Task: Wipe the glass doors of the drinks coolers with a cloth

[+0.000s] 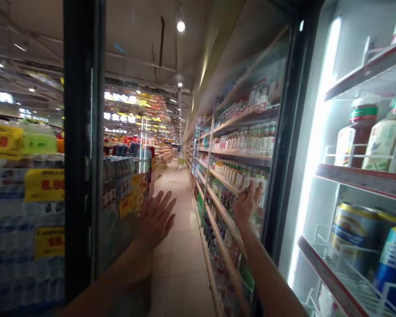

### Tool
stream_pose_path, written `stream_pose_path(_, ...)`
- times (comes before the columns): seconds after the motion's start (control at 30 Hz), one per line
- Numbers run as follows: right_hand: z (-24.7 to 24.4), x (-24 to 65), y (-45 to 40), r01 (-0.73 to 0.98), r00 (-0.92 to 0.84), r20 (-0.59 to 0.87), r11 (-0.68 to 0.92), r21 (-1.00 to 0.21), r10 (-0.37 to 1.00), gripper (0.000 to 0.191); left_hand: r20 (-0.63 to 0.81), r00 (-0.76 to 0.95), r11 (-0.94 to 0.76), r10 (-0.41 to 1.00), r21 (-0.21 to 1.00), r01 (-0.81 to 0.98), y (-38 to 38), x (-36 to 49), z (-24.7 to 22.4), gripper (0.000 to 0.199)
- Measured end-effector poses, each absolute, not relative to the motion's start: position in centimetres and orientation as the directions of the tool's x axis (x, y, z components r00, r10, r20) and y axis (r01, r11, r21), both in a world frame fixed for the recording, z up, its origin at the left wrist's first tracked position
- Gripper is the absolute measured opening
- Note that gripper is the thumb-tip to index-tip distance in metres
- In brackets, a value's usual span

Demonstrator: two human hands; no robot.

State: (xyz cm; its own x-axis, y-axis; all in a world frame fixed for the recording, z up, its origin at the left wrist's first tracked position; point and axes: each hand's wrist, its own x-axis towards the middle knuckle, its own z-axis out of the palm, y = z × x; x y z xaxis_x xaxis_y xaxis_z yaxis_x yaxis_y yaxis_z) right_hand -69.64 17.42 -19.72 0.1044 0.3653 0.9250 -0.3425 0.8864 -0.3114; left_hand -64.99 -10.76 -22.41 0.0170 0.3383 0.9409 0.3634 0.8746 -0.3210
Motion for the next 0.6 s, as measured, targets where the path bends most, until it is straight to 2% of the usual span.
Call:
stream_pose_path(0.07,-19.6,-69.3,15.4,-0.364,0.110,0.944,0.896,-0.254,0.312,0.050,0.942,0.021,0.874,0.334,-0.318,0.368,-10.8,-65.0,-22.4,0.051)
stream_pose_path(0.17,-20.6,-68.0,10.3,-0.409,0.047,0.999,0.912,0.028,-0.010,0.049,0.940,0.026,0.868,0.339,-0.323,0.378,-10.9,-65.1,-22.4,0.053)
stream_pose_path(0.23,-21.3,-67.2,7.7,-0.436,0.003,0.974,0.876,0.206,-0.228,0.049,0.939,0.027,0.866,0.342,-0.327,0.377,-11.0,-65.3,-22.4,0.055)
stream_pose_path(0.3,-21.5,-67.1,6.9,-0.432,0.005,0.951,0.857,0.281,-0.309,0.048,0.939,0.021,0.866,0.344,-0.326,0.378,-11.1,-65.4,-22.4,0.055)
stream_pose_path(0.33,-21.4,-67.3,7.3,-0.414,0.032,0.957,0.868,0.274,-0.287,0.047,0.939,0.019,0.867,0.343,-0.324,0.379,-11.2,-65.4,-22.4,0.055)
stream_pose_path(0.4,-20.8,-68.1,9.5,-0.365,0.089,0.986,0.916,0.167,-0.144,0.046,0.940,0.019,0.866,0.340,-0.321,0.384,-11.2,-65.4,-22.4,0.054)
stream_pose_path(0.5,-19.3,-69.6,14.7,-0.314,0.100,0.981,0.940,-0.130,0.169,0.044,0.942,0.016,0.864,0.336,-0.315,0.394,-11.1,-65.4,-22.4,0.052)
stream_pose_path(0.6,-17.9,-70.4,18.4,-0.310,0.114,0.889,0.866,-0.392,0.443,0.046,0.942,0.006,0.867,0.334,-0.310,0.389,-10.9,-65.3,-22.4,0.051)
